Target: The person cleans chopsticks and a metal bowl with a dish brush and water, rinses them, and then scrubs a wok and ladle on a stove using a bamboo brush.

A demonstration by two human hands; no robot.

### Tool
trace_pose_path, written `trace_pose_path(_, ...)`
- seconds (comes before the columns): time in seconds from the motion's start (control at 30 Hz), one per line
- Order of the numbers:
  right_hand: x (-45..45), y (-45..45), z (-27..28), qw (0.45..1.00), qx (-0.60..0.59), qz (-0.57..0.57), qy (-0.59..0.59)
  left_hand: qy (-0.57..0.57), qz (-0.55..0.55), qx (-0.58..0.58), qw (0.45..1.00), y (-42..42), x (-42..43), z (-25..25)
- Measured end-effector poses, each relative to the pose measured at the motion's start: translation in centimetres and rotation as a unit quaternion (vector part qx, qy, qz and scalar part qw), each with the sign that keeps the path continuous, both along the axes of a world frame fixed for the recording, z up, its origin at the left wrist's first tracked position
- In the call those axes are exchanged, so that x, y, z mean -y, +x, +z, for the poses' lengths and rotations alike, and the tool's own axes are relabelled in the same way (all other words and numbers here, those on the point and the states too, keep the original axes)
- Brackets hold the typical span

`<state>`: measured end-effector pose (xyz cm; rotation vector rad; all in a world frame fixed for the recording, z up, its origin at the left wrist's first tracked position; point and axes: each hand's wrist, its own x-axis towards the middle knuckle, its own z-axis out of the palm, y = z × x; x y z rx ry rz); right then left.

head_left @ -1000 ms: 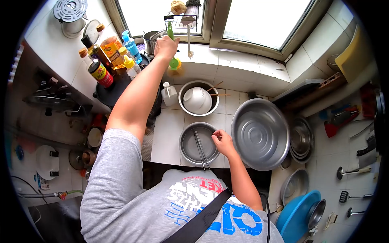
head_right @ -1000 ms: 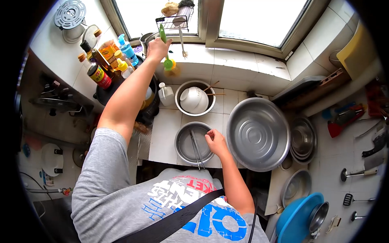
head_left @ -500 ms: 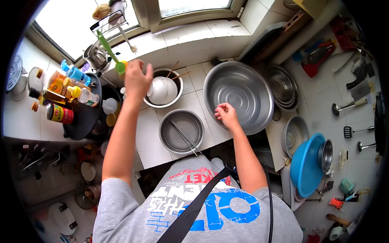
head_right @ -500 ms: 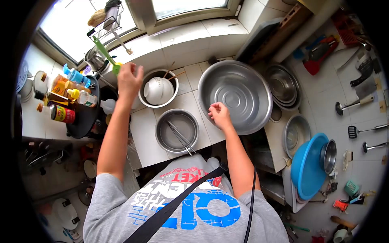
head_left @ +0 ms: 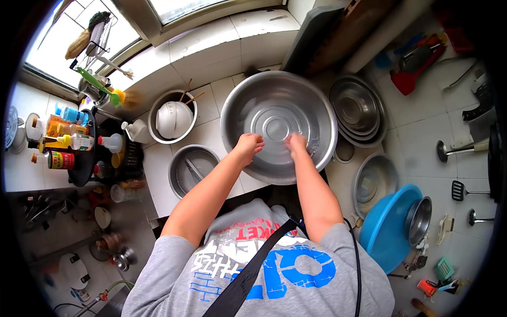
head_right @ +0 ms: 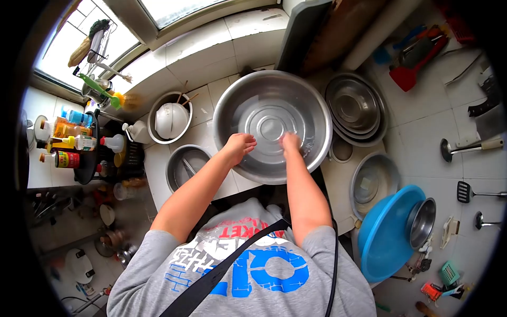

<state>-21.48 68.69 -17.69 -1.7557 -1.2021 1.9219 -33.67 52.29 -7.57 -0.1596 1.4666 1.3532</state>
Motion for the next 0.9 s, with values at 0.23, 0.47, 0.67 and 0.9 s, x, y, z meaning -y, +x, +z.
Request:
trace_pose_path(0.23,6.4,-3.6,9.4,0.937,-0.344,0.021,-0.063,0.124,0.233,0.125,0.956,1.2,-6.0,-7.1)
trace_pose_path(0.47,5.5,-4.4,7.6,0.837,-0.164,0.289,0.436,0.342,0.146,0.213,0.904,1.8,-7.7,-5.2)
trace_pose_path(0.67,-1.9,-4.3,5.4,0.87,0.03,0.364,0.331,0.215,-0.002,0.192,0.958,2.1,-5.0,0.4)
trace_pose_path(0.9,-2.0,-2.2,1.1,0.985,-0.09,0.078,-0.128,-0.113,0.042,0.012,0.993,0.8,-4.5,-6.9)
